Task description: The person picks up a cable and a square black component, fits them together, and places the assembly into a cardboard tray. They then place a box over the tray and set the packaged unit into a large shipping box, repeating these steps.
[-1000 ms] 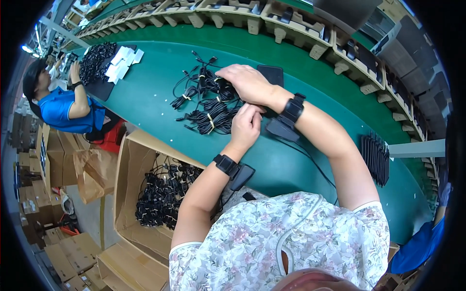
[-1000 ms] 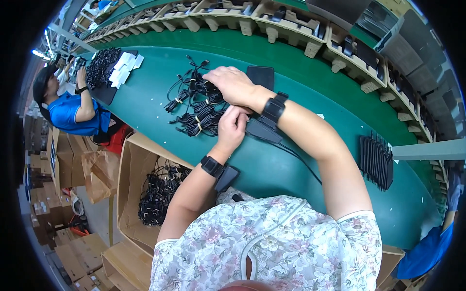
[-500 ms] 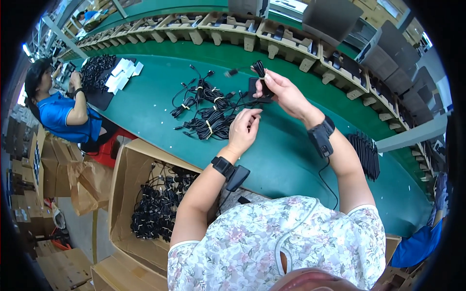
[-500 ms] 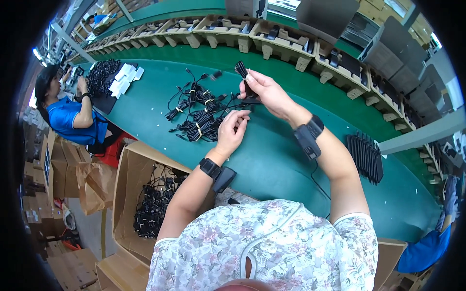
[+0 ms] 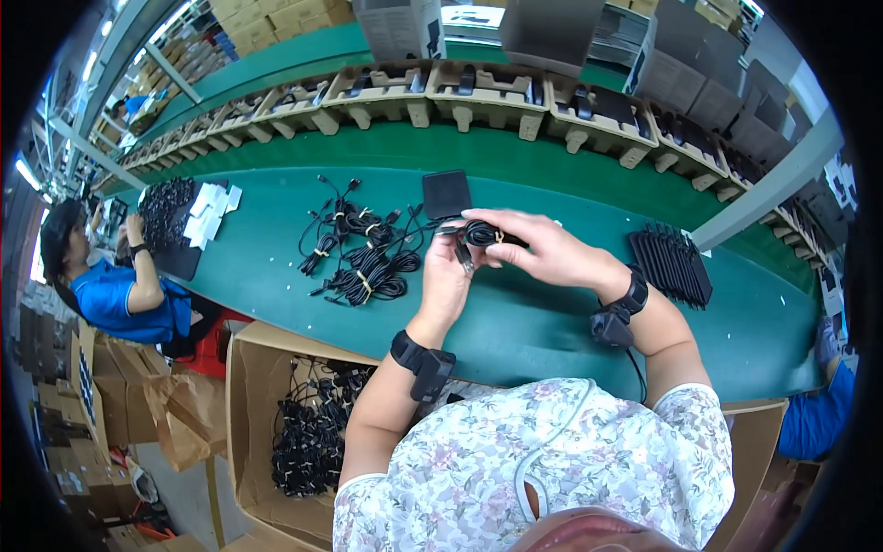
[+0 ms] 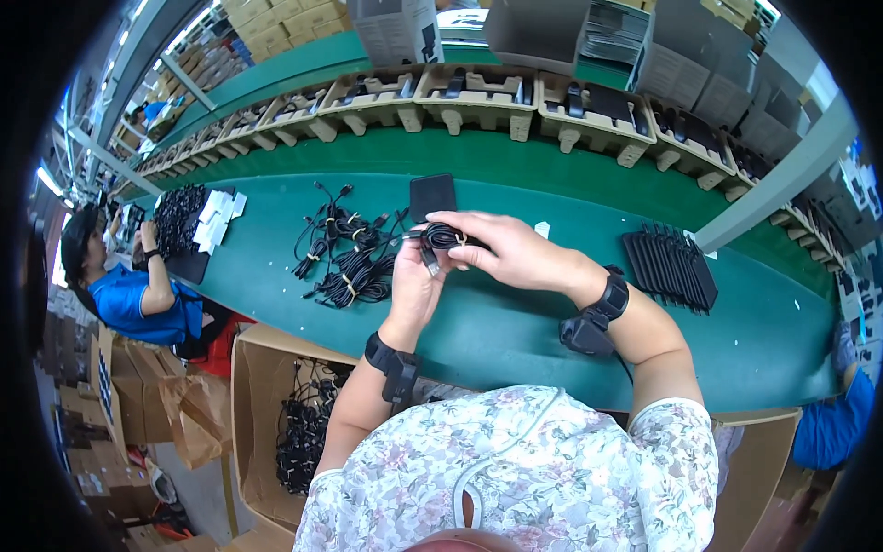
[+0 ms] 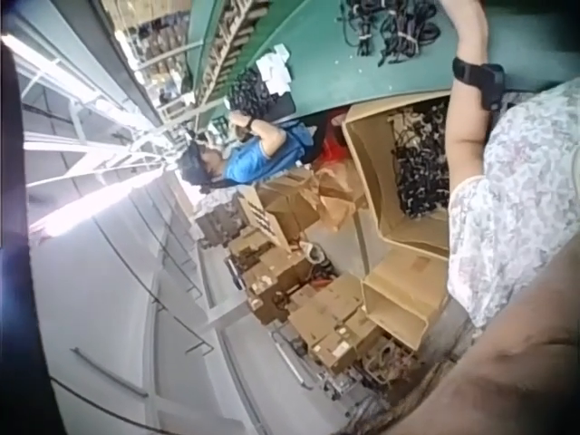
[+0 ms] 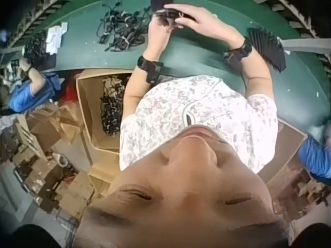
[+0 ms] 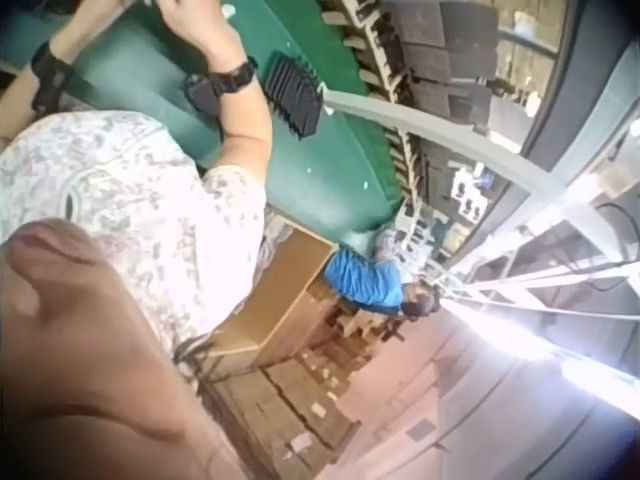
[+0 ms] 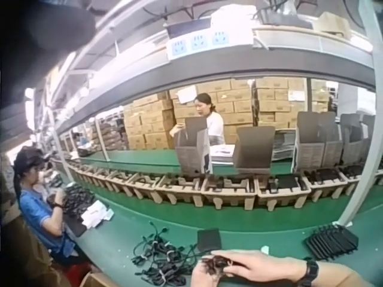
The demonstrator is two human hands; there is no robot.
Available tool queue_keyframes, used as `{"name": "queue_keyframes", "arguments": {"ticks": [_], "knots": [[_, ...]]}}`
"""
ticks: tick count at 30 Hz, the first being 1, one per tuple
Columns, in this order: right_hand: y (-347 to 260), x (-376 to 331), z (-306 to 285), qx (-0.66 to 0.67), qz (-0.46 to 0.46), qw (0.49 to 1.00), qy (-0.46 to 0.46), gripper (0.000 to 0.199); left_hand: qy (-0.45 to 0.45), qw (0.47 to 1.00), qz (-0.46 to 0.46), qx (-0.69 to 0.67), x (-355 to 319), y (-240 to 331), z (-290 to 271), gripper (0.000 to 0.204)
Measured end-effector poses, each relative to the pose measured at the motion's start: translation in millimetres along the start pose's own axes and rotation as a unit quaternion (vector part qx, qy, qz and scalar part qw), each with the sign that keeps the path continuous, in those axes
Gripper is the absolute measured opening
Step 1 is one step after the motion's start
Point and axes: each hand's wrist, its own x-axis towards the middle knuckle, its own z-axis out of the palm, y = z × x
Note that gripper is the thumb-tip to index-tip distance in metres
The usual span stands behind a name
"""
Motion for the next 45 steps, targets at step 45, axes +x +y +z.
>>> {"name": "queue_keyframes", "arguments": {"ticks": [45], "knots": [[248,118,-197,-0.535,0.351,0.723,0.261,0.055,0.059,0.685,0.219,0.692,5,3,-87,0.018]]}}
